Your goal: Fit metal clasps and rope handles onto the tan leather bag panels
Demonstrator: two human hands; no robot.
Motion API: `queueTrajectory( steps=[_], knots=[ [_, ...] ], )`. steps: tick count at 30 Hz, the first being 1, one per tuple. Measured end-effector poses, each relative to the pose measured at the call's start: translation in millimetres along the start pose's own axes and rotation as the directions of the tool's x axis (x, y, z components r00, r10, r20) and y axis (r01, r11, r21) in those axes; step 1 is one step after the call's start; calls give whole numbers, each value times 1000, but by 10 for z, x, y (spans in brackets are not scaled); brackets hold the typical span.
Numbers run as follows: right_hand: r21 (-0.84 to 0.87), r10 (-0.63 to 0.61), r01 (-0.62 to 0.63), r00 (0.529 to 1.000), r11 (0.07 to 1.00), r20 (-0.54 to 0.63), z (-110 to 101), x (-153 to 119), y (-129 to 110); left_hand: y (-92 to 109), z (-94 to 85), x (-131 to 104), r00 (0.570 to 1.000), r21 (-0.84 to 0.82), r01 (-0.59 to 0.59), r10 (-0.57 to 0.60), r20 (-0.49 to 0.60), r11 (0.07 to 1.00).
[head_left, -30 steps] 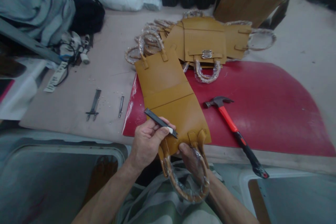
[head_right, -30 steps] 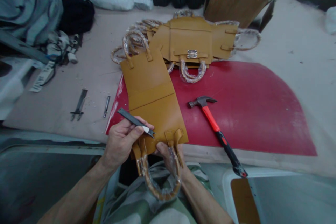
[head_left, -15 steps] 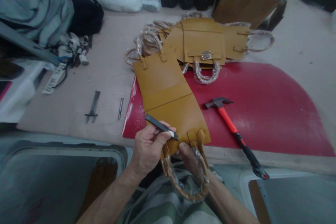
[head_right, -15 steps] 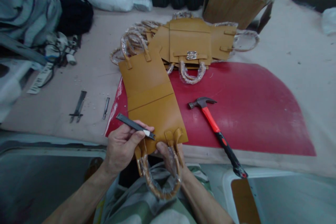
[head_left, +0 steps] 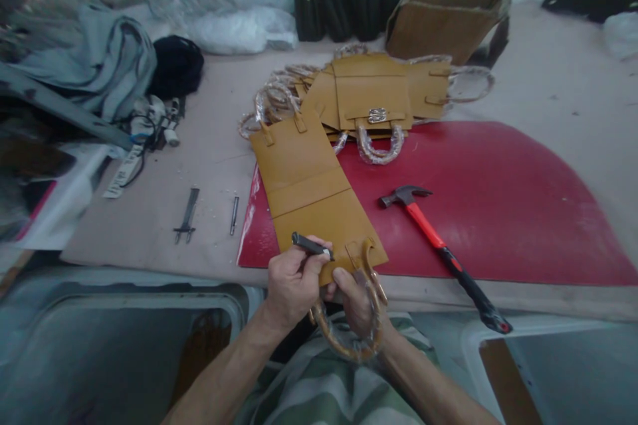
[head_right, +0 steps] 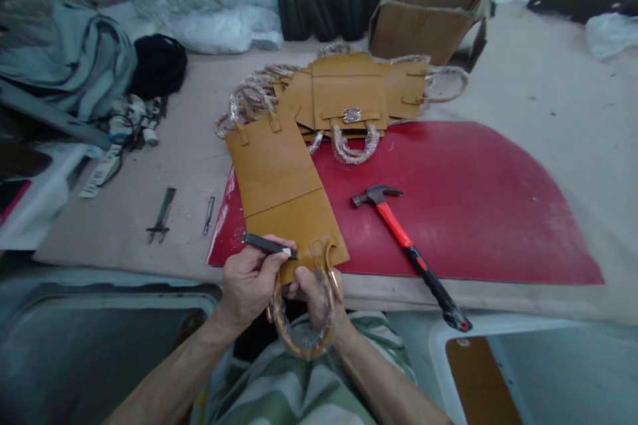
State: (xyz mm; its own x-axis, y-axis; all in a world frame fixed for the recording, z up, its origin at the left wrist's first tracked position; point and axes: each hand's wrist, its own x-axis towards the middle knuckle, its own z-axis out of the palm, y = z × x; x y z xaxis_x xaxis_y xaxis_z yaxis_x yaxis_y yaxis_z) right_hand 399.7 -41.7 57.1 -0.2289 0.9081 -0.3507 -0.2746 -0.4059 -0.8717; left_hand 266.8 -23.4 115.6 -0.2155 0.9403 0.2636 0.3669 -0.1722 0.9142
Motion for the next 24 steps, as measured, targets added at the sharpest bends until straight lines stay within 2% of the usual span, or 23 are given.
queueTrajectory(
  steps=[4, 10, 15, 20, 24],
  knots=[
    [108, 42, -37, 998, 993, -42, 42, -24, 20, -88, 61, -34, 1000, 22, -7, 7, 17, 1000],
    [-64, 14, -21, 995, 998, -102, 79, 31, -44, -211, 97, 6, 996, 110, -82, 78, 40, 991],
    [-153, 51, -56, 998, 987, -36, 74, 98, -179, -318, 93, 74, 986, 183, -161, 148, 81, 970],
    [-234, 79, -68, 996, 970, 41, -112, 19, -195, -399, 100, 49, 960, 278, -274, 243, 140, 921],
    [-354, 89, -55, 993, 934, 82, -397, -121, -231, -445, 104, 13, 938, 330, -332, 274, 211, 883]
  ],
)
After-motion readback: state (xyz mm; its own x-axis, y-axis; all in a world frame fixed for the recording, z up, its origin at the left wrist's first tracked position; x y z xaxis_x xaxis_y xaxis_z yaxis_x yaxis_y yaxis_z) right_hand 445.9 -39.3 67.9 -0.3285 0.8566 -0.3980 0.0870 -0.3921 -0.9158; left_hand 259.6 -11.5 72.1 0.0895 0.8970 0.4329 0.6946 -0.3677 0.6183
